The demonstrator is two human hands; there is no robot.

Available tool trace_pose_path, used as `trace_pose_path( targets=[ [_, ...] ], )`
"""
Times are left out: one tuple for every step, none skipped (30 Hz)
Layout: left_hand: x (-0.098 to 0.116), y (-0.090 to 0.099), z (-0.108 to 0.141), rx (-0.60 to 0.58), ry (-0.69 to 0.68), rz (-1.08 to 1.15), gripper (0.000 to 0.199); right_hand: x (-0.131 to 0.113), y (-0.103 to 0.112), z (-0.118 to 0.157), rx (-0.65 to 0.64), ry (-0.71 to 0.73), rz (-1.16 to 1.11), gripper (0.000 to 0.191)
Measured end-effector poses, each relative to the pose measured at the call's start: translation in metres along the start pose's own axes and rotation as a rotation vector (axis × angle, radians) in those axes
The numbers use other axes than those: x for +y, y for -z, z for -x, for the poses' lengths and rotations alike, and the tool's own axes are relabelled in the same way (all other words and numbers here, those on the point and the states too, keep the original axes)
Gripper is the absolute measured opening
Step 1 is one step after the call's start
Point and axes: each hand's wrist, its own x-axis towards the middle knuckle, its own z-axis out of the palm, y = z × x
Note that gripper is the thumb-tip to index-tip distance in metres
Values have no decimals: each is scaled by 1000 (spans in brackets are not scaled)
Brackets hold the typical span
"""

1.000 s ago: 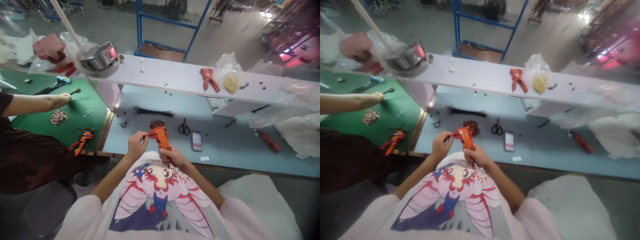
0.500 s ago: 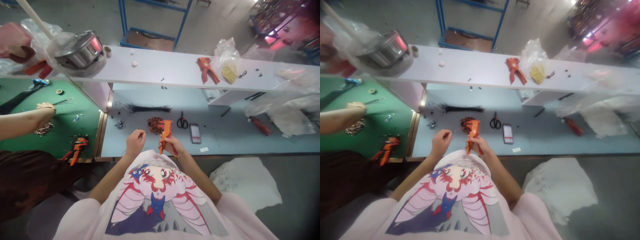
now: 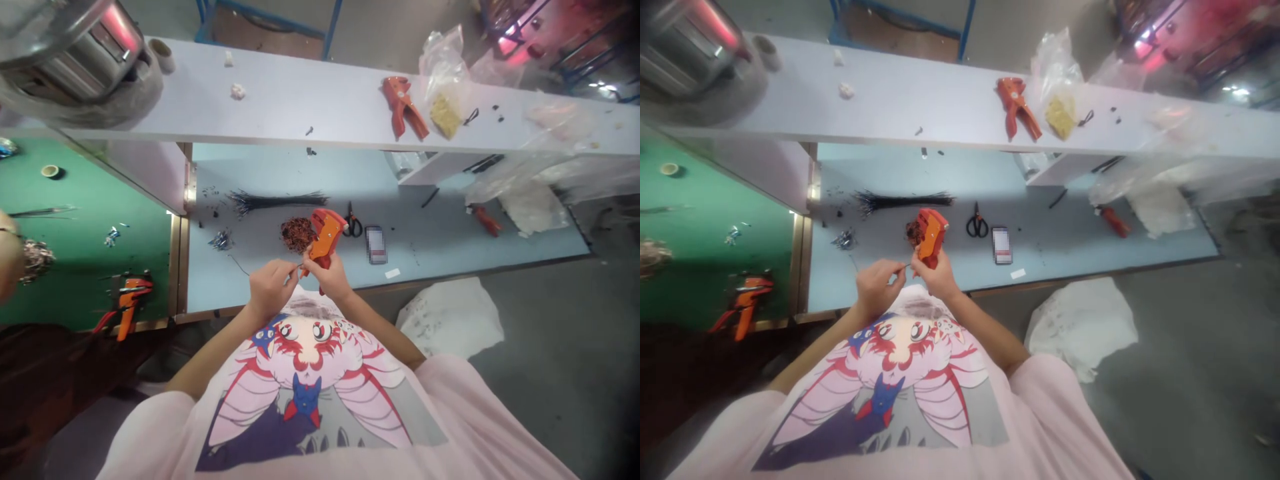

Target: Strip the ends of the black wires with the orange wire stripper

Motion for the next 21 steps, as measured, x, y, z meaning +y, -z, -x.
trace_pose_path(
  targets=[
    [0,-2,1,-3,-1,-6,12,2,0,-1,-7,-5,14,26],
    [1,-4,3,-9,1,-14,12,5,2,-2,-20,-12,26,26],
    [0,-6,5,-15,8,-21,12,8,4,-3,-32,-18,39,26],
    [0,-7,7,-16,24,-29,13,10,7,-5,-35,-21,55,25],
    [-2,-7,11,-10,48,-38,13,12,13,-8,-33,-24,73,24],
    [-4,-6,14,6,87,-50,13,14,20,-12,-27,-26,91,24],
    [-7,-4,18,33,141,-68,13,15,29,-17,-1,-20,106,24],
    [-10,0,23,65,203,-89,12,16,40,-24,41,-8,121,25],
    [-13,4,28,100,274,-116,11,18,51,-32,81,3,136,26],
    [-16,9,32,127,337,-135,10,20,62,-41,148,23,153,28],
    [-18,14,36,140,396,-139,9,24,72,-50,181,28,188,29],
    [-20,19,40,145,449,-130,8,29,80,-60,196,26,235,30],
    [-19,22,42,141,490,-110,8,36,85,-70,203,27,294,31],
    [-18,24,44,134,521,-87,7,43,87,-80,197,34,369,31],
    [-16,25,44,126,540,-63,8,52,87,-89,191,51,458,30],
    [-14,26,44,120,549,-43,8,60,85,-97,178,67,556,30],
    [-11,25,44,116,551,-27,9,67,82,-104,159,74,653,30],
    [-8,24,43,113,551,-13,9,73,79,-110,136,75,738,31],
    [-5,24,43,113,552,-1,9,78,76,-115,113,71,805,32],
    [-3,23,42,116,552,9,9,81,73,-118,96,68,850,33],
    [-1,23,42,122,552,16,9,83,72,-119,85,66,872,35]
  ],
)
